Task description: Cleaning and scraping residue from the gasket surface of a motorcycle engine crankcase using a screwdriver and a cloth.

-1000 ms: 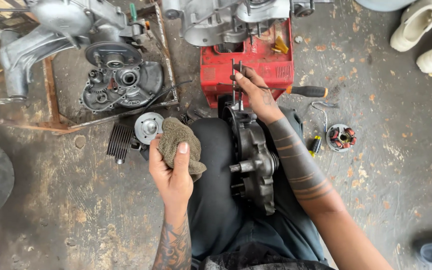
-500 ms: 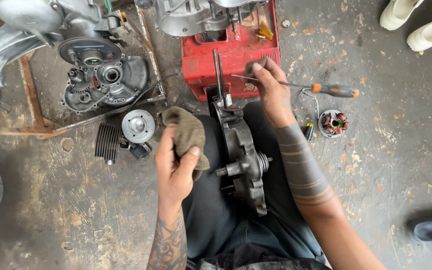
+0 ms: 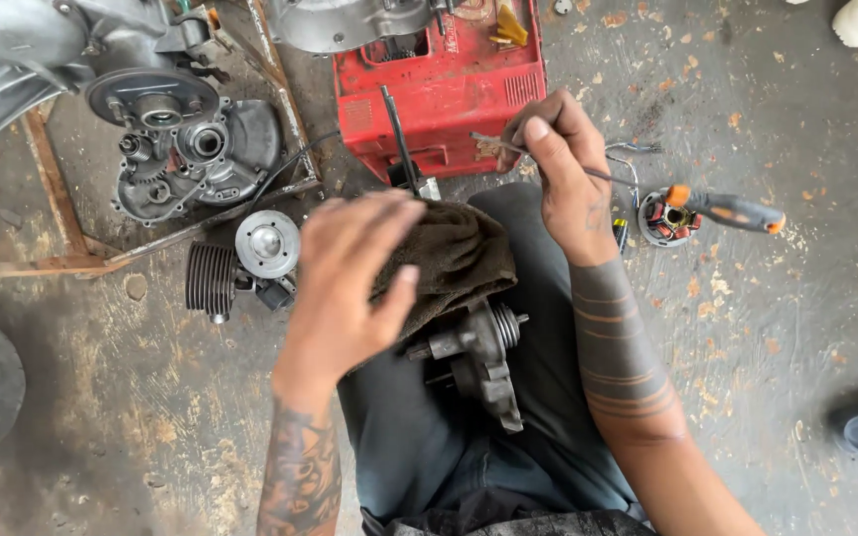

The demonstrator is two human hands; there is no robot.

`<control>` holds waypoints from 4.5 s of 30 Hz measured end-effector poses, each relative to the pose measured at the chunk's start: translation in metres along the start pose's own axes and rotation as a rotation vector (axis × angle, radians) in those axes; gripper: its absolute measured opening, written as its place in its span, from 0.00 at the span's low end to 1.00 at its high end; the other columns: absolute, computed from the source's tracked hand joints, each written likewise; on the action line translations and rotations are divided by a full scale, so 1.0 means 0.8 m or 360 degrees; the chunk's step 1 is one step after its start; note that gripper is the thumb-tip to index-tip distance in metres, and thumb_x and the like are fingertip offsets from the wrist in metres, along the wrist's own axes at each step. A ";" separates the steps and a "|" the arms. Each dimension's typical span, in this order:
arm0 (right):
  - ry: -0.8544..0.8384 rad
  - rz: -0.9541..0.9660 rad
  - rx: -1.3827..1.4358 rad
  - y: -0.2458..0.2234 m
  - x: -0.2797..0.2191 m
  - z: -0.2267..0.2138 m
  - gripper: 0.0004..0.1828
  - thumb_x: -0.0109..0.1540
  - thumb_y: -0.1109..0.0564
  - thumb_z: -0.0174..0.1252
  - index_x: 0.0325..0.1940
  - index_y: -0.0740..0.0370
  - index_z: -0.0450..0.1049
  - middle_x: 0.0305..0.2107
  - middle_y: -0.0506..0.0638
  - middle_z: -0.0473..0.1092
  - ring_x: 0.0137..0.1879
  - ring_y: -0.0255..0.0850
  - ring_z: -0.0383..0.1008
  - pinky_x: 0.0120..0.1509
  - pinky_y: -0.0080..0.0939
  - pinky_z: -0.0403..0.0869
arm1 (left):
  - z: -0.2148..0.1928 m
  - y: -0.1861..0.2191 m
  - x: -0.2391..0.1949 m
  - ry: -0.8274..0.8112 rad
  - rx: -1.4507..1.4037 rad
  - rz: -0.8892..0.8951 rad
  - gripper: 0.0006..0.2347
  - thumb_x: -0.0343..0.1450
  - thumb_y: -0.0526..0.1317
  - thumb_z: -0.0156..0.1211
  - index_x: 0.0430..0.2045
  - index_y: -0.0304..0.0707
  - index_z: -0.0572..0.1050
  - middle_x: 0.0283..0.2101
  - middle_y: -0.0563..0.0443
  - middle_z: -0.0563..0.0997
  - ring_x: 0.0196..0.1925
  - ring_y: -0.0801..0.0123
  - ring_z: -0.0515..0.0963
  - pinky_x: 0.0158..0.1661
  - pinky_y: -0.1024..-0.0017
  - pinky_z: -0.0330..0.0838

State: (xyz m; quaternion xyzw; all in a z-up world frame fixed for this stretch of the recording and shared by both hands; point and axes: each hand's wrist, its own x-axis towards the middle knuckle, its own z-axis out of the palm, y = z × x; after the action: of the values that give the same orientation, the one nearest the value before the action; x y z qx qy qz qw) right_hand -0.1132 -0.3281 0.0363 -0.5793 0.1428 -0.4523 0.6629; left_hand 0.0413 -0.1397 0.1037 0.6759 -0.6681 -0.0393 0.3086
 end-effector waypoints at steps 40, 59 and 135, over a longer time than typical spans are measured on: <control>-0.0610 0.0384 -0.1007 0.036 -0.050 0.017 0.08 0.59 0.54 0.67 0.40 0.58 0.80 0.25 0.53 0.78 0.37 0.41 0.79 0.39 0.43 0.74 | 0.078 -0.069 -0.019 -0.0300 0.0298 -0.0058 0.11 0.71 0.45 0.63 0.46 0.54 0.80 0.52 0.59 0.79 0.65 0.67 0.71 0.65 0.52 0.54; -0.0006 -0.0168 -0.0318 0.077 -0.070 -0.028 0.13 0.73 0.58 0.49 0.43 0.73 0.71 0.26 0.64 0.75 0.29 0.46 0.79 0.32 0.42 0.78 | 0.095 -0.084 -0.023 0.0009 0.0025 0.0127 0.07 0.75 0.41 0.56 0.39 0.41 0.78 0.42 0.50 0.79 0.52 0.57 0.81 0.60 0.58 0.69; -0.0469 -0.0113 -0.0835 0.028 -0.052 0.037 0.07 0.69 0.57 0.57 0.43 0.63 0.77 0.28 0.58 0.75 0.40 0.57 0.81 0.44 0.51 0.78 | 0.097 -0.047 -0.036 0.0090 0.0447 -0.0109 0.27 0.68 0.61 0.63 0.51 0.39 0.72 0.43 0.44 0.81 0.55 0.57 0.79 0.60 0.57 0.65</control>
State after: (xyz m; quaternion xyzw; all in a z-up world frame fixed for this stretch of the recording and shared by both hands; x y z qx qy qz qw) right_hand -0.1057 -0.2792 0.0110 -0.7947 0.1368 -0.3340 0.4881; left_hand 0.0353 -0.1448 0.0134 0.7356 -0.6347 0.0631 0.2282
